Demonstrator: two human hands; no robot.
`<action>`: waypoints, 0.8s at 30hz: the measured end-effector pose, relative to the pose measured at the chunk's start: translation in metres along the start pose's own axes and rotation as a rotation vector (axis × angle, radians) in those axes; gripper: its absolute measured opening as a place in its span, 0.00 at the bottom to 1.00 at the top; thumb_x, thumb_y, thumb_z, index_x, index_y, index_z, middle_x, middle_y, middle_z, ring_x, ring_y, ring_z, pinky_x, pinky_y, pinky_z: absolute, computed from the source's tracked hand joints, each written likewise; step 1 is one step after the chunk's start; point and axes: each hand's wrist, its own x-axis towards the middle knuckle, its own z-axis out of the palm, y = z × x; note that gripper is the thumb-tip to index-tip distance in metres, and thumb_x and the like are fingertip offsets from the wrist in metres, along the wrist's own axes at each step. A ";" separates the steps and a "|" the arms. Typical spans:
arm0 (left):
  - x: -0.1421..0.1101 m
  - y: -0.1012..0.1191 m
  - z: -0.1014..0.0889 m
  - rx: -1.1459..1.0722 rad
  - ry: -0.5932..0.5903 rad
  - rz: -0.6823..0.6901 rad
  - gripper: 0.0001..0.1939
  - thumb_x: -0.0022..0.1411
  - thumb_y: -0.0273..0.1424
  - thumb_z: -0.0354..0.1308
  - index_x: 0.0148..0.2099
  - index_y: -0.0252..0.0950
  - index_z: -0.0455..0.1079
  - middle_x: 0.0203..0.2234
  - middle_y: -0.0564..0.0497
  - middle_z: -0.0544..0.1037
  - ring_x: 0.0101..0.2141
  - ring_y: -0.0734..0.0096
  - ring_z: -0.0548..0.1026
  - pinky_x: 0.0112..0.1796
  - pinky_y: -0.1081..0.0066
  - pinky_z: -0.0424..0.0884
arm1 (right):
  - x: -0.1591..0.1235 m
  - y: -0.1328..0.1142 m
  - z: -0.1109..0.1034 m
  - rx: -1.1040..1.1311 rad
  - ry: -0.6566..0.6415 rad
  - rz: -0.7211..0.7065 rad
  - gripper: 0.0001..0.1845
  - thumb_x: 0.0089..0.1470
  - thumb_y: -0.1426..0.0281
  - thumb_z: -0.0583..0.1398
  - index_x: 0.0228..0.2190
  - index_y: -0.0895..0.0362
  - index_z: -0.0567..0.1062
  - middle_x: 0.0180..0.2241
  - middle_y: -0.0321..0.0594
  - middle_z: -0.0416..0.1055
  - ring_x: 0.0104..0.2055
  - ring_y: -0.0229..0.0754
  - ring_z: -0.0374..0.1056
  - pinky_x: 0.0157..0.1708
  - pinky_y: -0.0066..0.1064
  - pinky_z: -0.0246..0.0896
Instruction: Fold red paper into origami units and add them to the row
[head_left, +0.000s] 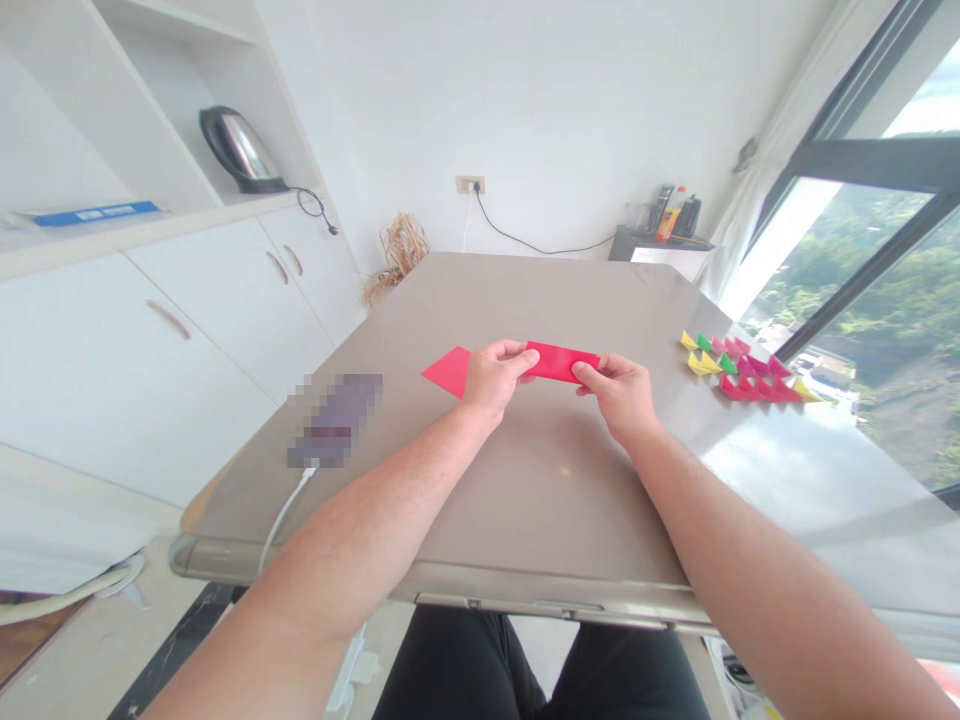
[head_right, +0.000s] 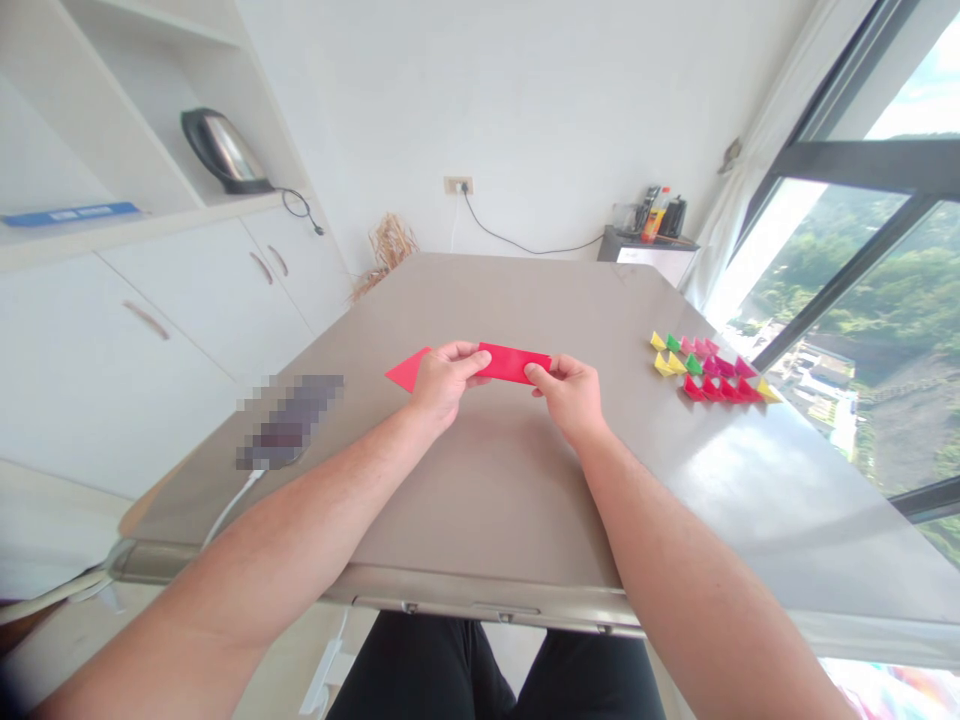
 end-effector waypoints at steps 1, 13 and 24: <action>0.000 0.000 0.000 -0.001 -0.001 0.000 0.11 0.49 0.36 0.71 0.32 0.36 0.77 0.33 0.47 0.81 0.38 0.62 0.79 0.44 0.58 0.75 | 0.000 0.000 0.000 0.000 0.000 0.001 0.18 0.44 0.55 0.70 0.21 0.54 0.73 0.23 0.35 0.73 0.27 0.42 0.72 0.28 0.33 0.64; 0.000 0.000 0.001 -0.005 0.005 0.001 0.12 0.49 0.36 0.72 0.33 0.36 0.77 0.33 0.47 0.81 0.37 0.62 0.79 0.43 0.58 0.76 | -0.002 -0.003 0.000 0.022 -0.004 0.017 0.16 0.45 0.58 0.70 0.21 0.55 0.74 0.23 0.34 0.72 0.27 0.41 0.71 0.30 0.34 0.64; -0.002 0.001 0.001 0.008 0.007 0.006 0.11 0.49 0.36 0.70 0.33 0.35 0.77 0.33 0.46 0.81 0.38 0.62 0.79 0.43 0.58 0.76 | -0.001 -0.001 0.000 0.013 -0.004 0.014 0.16 0.45 0.58 0.70 0.22 0.55 0.75 0.23 0.34 0.73 0.27 0.40 0.71 0.30 0.32 0.63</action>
